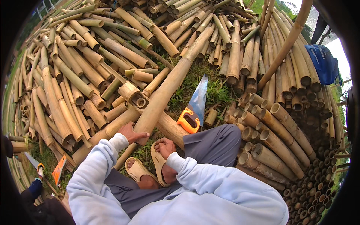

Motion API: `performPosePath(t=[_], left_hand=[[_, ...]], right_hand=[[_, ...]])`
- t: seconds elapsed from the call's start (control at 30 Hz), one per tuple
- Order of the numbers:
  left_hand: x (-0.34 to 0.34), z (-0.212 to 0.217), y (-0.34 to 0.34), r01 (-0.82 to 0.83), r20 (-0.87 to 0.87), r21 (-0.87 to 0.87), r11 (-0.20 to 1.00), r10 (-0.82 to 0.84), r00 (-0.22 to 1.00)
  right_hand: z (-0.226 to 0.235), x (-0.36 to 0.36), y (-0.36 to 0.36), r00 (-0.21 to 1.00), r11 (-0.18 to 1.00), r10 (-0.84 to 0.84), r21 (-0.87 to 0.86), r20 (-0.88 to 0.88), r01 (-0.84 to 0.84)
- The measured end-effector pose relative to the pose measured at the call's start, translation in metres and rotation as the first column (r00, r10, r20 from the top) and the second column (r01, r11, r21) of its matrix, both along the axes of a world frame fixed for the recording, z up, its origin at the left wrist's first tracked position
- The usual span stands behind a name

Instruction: The person sits on the ground and uses a hand saw to cut bamboo poles into shorter sections. They repeatedly position a pole, saw through it, and set the cut pieces aside among a large pile of bamboo.

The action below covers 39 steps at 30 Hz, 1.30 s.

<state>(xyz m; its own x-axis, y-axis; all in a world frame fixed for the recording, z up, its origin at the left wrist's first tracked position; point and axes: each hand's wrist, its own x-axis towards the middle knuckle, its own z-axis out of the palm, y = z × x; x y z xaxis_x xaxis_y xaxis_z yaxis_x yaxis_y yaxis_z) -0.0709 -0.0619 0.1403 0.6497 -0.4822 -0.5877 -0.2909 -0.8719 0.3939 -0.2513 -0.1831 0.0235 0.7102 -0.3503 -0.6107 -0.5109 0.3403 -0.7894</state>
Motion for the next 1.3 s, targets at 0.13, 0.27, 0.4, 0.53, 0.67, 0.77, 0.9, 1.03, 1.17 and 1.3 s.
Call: performPosePath(t=[0.13,0.27,0.4,0.53,0.67,0.77,0.9,1.03,1.17,1.3], left_hand=[[-0.001,-0.017,0.002,-0.057,-0.07,-0.043,0.997,0.054,0.996],[-0.006,0.032,-0.004,-0.06,-0.149,-0.055,0.997,0.051,0.988],[0.013,0.074,0.049,0.001,0.133,0.075,0.997,-0.011,0.991],[0.003,0.141,0.1,0.015,0.319,0.183,0.983,-0.074,0.945],[-0.031,0.156,0.14,-0.032,0.397,0.268,0.963,-0.08,0.914],[-0.057,0.15,0.173,-0.013,0.518,0.22,0.975,-0.106,0.849],[-0.079,0.12,0.208,0.073,0.711,0.117,0.99,-0.135,0.69],[-0.111,0.115,0.227,0.015,0.799,0.143,0.99,-0.125,0.588],[-0.154,0.092,0.256,-0.111,0.791,0.097,0.989,-0.009,0.612],[-0.221,0.038,0.286,-0.344,0.786,-0.1,0.934,0.286,0.548]], right_hand=[[0.044,0.015,-0.017,0.961,0.971,-0.226,-0.042,0.161,0.236],[0.043,0.037,-0.04,0.92,0.938,-0.3,-0.1,0.253,0.333],[0.053,0.067,-0.069,0.83,0.895,-0.446,0.148,0.335,0.421],[0.06,0.119,-0.092,0.845,0.848,-0.477,0.38,0.24,0.371],[0.066,0.159,-0.071,0.898,0.816,-0.421,0.486,0.131,0.312],[0.069,0.169,-0.044,0.907,0.829,-0.346,0.532,0.242,0.174],[0.056,0.172,-0.008,0.907,0.873,-0.32,0.456,0.272,0.171],[0.06,0.149,0.019,0.879,0.778,-0.369,0.618,0.301,0.115],[0.08,0.13,0.037,0.832,0.849,-0.304,0.528,0.465,0.015],[0.129,0.138,0.074,0.81,0.946,0.056,0.229,0.583,-0.23]])
